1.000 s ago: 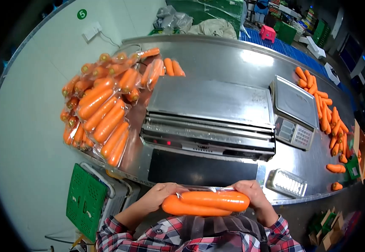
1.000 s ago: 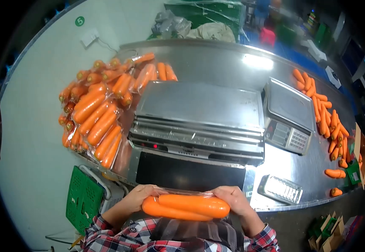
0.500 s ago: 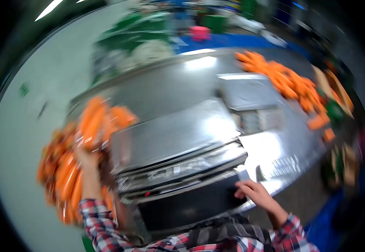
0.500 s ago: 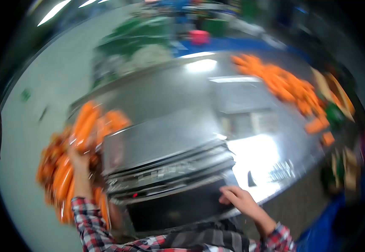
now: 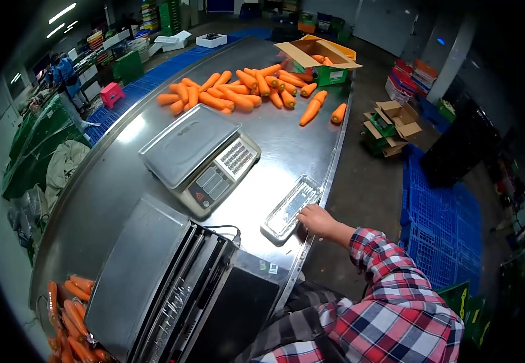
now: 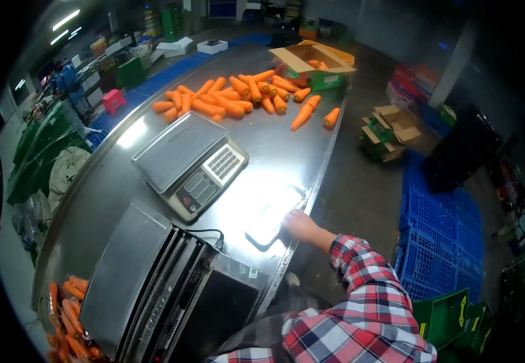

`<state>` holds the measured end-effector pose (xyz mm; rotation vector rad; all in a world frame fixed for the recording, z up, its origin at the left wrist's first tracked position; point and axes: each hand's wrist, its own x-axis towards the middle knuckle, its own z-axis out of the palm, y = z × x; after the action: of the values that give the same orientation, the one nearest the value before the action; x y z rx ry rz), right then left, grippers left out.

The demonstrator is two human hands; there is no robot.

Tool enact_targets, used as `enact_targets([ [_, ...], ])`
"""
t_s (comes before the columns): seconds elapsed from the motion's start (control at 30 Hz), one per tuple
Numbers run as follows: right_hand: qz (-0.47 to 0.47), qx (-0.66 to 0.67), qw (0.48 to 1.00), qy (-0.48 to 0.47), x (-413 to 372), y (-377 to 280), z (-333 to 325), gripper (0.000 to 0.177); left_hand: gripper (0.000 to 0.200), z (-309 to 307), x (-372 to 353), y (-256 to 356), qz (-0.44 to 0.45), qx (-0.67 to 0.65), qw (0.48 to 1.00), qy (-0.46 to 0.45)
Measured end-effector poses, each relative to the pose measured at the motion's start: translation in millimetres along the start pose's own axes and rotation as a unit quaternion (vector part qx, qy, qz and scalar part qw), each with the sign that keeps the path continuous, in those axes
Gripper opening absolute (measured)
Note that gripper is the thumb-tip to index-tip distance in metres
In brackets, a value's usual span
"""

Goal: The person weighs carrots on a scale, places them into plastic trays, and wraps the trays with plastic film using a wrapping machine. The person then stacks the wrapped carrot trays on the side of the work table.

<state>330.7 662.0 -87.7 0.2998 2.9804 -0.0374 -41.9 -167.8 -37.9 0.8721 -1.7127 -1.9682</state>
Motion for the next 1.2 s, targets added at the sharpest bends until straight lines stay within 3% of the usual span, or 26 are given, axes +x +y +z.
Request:
enact_targets([
  [0.07,-0.046,-0.042,0.998,0.001,6,0,-5,0.032,0.054,-14,-6,-2,0.015,-0.011,1.0,-0.006],
  [0.1,-0.066,-0.012,0.997,0.045,9,5,5,0.029,0.054,-19,-13,-5,0.02,-0.028,0.999,-0.025],
  [0.17,-0.115,0.037,0.991,0.058,16,16,15,0.022,0.054,-15,-36,-16,0.017,-0.092,0.988,-0.124],
  [0.2,-0.139,0.06,0.987,0.046,18,20,12,0.018,0.039,42,-167,30,0.021,-0.016,0.996,-0.083],
  [0.27,-0.175,0.056,0.982,0.043,22,25,9,0.013,0.03,97,-326,67,0.044,-0.046,0.96,-0.271],
  [0.3,-0.202,0.059,0.977,0.046,27,30,15,0.01,0.033,120,-368,63,0.168,0.006,0.937,-0.306],
  [0.33,-0.224,0.068,0.97,0.065,32,32,17,0.01,0.03,140,-403,63,0.191,0.015,0.91,-0.367],
  [0.4,-0.299,0.16,0.927,0.16,43,34,22,0.01,0.024,180,-453,49,0.238,0.166,0.875,-0.388],
  [0.47,-0.335,0.195,0.912,0.131,52,39,20,0.012,0.018,235,-526,39,0.167,0.166,0.833,-0.501],
  [0.53,-0.393,0.257,0.862,0.193,61,47,-2,0.015,0.024,295,-583,12,0.378,0.324,0.635,-0.591],
  [0.6,-0.42,0.293,0.827,0.232,67,64,-38,0.016,0.034,349,-647,-25,0.564,0.363,0.43,-0.604],
  [0.67,-0.425,0.304,0.816,0.247,77,91,-57,0.014,0.034,370,-657,-108,0.533,0.346,0.458,-0.622],
  [0.7,-0.405,0.334,0.813,0.253,82,114,-64,0.013,0.025,383,-661,-115,0.385,0.396,0.508,-0.661],
  [0.77,-0.372,0.39,0.799,0.268,109,167,-77,0.013,0.019,406,-663,-125,0.378,0.34,0.608,-0.609],
  [0.8,-0.375,0.309,0.798,0.357,135,202,-66,0.013,0.016,418,-665,-127,0.378,0.308,0.655,-0.577],
  [0.83,-0.21,0.486,0.816,0.233,148,238,-74,0.015,0.016,426,-673,-119,0.351,0.321,0.674,-0.565],
  [0.87,-0.086,0.402,0.896,0.166,170,275,-64,0.03,0.016,435,-683,-116,0.347,0.316,0.676,-0.569],
  [0.93,0.008,0.201,0.965,0.166,196,342,-45,0.049,0.017,450,-701,-116,0.333,0.304,0.682,-0.575],
  [1.0,0.12,0.137,0.978,0.102,217,383,-39,0.041,0.021,468,-698,-149,0.374,0.308,0.649,-0.587],
  [1.03,0.104,0.085,0.987,0.092,227,405,-13,0.049,0.022,477,-702,-170,0.402,0.309,0.642,-0.576],
  [1.1,0.045,0.052,0.989,0.132,239,417,-8,0.023,0.023,488,-713,-209,0.419,0.312,0.644,-0.559],
  [1.13,0.055,0.059,0.993,0.09,248,418,-13,0.022,0.023,493,-721,-226,0.409,0.311,0.653,-0.556],
  [1.2,0.041,0.118,0.986,0.112,255,416,-28,0.027,0.022,495,-739,-247,0.38,0.307,0.665,-0.565],
])
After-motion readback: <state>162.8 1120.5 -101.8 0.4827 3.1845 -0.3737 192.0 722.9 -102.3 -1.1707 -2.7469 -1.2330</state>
